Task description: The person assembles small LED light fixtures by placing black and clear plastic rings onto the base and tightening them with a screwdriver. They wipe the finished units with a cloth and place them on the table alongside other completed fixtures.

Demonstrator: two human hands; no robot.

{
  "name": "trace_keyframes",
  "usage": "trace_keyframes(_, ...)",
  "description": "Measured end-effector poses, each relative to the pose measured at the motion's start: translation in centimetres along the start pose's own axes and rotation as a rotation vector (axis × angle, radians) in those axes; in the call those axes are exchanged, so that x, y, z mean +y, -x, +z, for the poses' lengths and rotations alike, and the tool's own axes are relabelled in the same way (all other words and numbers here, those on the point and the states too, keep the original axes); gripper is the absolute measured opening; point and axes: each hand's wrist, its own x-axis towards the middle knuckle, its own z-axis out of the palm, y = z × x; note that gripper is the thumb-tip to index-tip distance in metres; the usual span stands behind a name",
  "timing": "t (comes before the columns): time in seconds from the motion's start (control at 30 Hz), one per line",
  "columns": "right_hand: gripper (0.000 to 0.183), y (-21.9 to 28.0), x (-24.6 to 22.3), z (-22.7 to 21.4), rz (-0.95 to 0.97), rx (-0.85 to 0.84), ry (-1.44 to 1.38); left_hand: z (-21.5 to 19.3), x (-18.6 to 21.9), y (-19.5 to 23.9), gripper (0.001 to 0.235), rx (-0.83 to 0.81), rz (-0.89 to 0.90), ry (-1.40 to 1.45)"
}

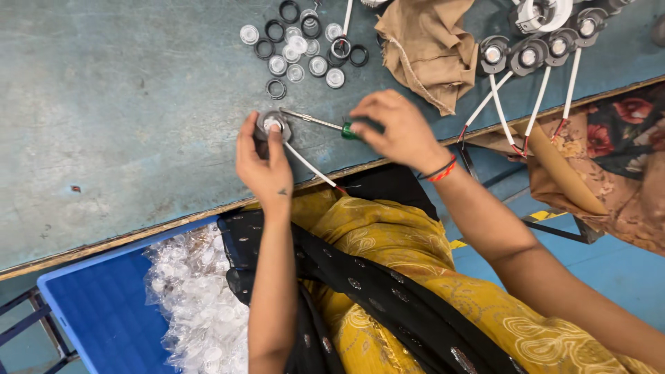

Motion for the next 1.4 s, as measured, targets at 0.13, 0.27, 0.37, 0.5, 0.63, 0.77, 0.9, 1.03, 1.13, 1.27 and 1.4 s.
trace_keyframes(0.13, 0.025, -1.4, 2.9, -0.5, 0.172, 0.076, -0.160, -0.4, -0.1, 0.9, 0.038, 0.054, 0.247, -0.286)
trace_keyframes(0.27, 0.028, -3.0, 4.4, 0.6, 0.227, 0.095, 0.002, -0.2, -0.3, 0.8, 0.040, 0.069, 0.319, -0.315)
trace_keyframes(0.37, 0.020, -3.3, 4.4, 1.4, 0.079, 0.179, 0.145, -0.4, -0.2, 0.7, 0.046, 0.028, 0.323, -0.309)
trace_keyframes(0.5, 0.013, -1.9, 4.0, 0.9, 0.061, 0.193, 0.080, -1.8, 0.1, 0.8, 0.065, -0.078, 0.357, -0.324)
trace_keyframes(0.63, 0.009, 0.1, 3.9, 0.2, 0.187, 0.101, -0.174, -2.9, 0.3, 1.1, 0.067, -0.165, 0.315, -0.287)
trace_keyframes(0.77, 0.014, 0.9, 4.0, 1.2, 0.486, 0.019, -0.656, -3.0, 0.3, 1.4, 0.064, -0.191, 0.246, -0.254)
trace_keyframes(0.9, 0.018, 0.6, 3.5, 2.0, 0.470, 0.065, -0.564, -2.0, 0.3, 2.0, 0.067, -0.175, 0.366, -0.357)
trace_keyframes(1.03, 0.025, 1.7, 1.7, 0.0, 0.294, 0.145, -0.682, -0.5, 0.3, 2.4, 0.068, -0.091, 0.414, -0.441)
trace_keyframes(1.13, 0.025, 4.0, -1.0, -1.1, 0.144, 0.199, -0.221, -0.4, -0.1, 2.4, 0.067, -0.057, 0.383, -0.474)
trace_keyframes(1.27, 0.034, 4.2, -2.7, -0.8, -0.011, 0.101, -0.106, 0.2, 0.1, 2.1, 0.066, -0.032, 0.364, -0.485)
trace_keyframes(1.4, 0.034, 2.8, -2.8, 0.4, -0.117, 0.000, 0.051, -0.9, -0.3, 2.0, 0.070, -0.074, 0.449, -0.455)
